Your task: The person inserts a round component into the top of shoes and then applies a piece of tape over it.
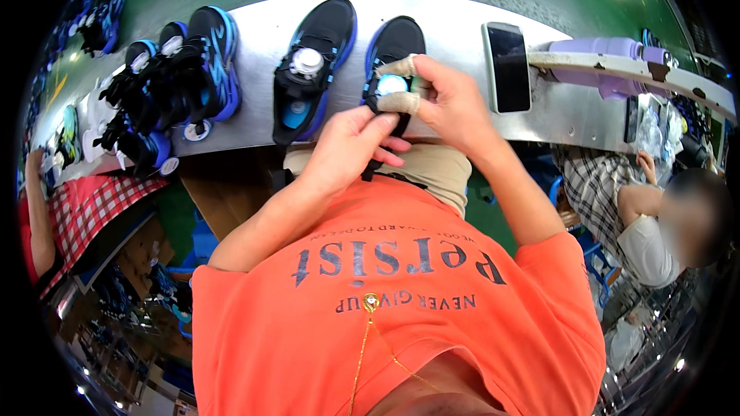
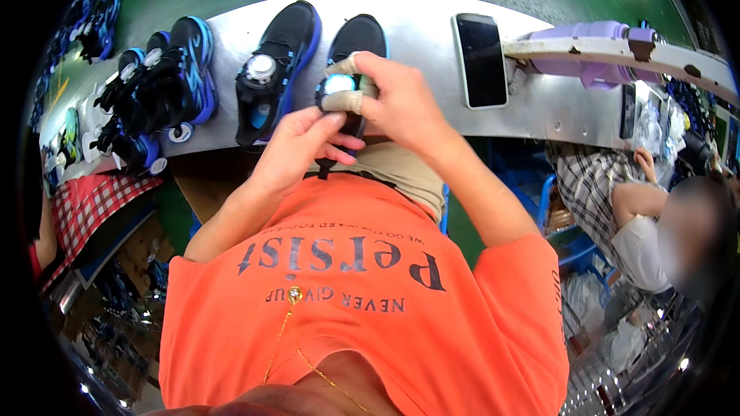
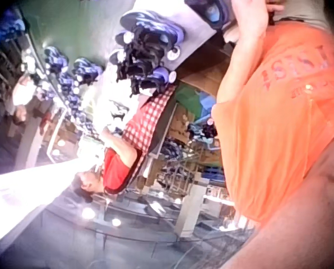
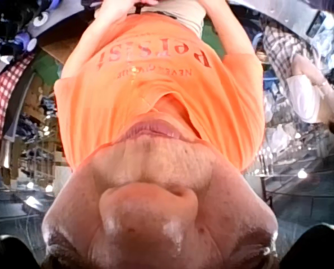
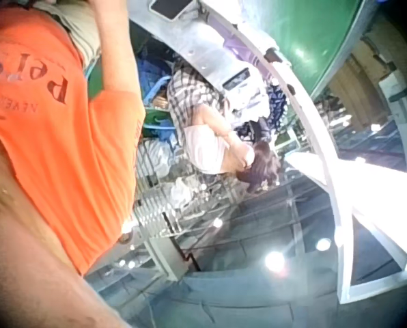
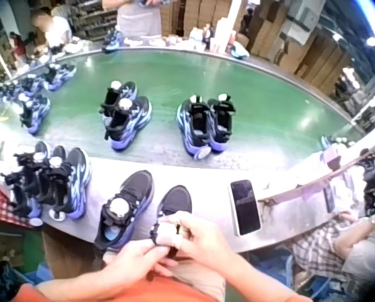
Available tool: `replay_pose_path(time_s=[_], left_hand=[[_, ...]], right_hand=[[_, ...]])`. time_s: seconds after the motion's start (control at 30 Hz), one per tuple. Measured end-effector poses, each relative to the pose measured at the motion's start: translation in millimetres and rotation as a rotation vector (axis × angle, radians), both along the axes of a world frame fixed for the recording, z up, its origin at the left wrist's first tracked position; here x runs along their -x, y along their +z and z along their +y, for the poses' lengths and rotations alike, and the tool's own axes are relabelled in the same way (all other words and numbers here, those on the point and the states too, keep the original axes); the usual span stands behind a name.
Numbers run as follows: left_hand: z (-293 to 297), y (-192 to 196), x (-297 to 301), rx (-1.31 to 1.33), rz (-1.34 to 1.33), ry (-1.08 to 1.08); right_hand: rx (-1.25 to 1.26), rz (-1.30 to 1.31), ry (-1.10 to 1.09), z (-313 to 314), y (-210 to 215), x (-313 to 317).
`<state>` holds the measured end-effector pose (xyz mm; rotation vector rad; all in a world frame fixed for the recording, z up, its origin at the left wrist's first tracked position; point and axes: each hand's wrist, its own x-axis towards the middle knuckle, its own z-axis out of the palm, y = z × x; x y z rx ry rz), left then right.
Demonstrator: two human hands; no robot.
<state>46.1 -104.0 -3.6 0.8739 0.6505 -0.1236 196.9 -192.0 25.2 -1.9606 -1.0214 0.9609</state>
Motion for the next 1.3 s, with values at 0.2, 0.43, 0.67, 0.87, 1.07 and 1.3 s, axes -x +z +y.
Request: replay_pose_path(time_s=[0.2,0.43,0.67,0.87,1.07,1.3], left_hand=[[72.0,42.5,16.0,-1.074,-0.141,0.057],[115.8,0.9,7.3,-1.001,-0.458,-0.362],[112.2,16.4,10.9,-0.986,-0.268,-0.344],[103.9,20.4,7.8,-1.170,-0.102,-0.276],[115.0,16.6,8.2,-0.987,-0.222,-0.249],[122.1,3.6,11.6,-0.901,-0.338,-0.329]], right_hand=[[-0.212,-0.313,0.135,50.7,-12.1,-49.9],[-0.206,-0.420,0.328,138.5,-103.1,-19.6],[-0.087,-0.413,0.272,142.0,-94.6,-18.7],[-0.152,-0.388,0.266,140.9,-95.5,-23.4],[-0.181,-0.387,0.293,144.3,-99.9,-27.3],[-0.173,-0.385,0.314,144.4,-96.3,-24.7]])
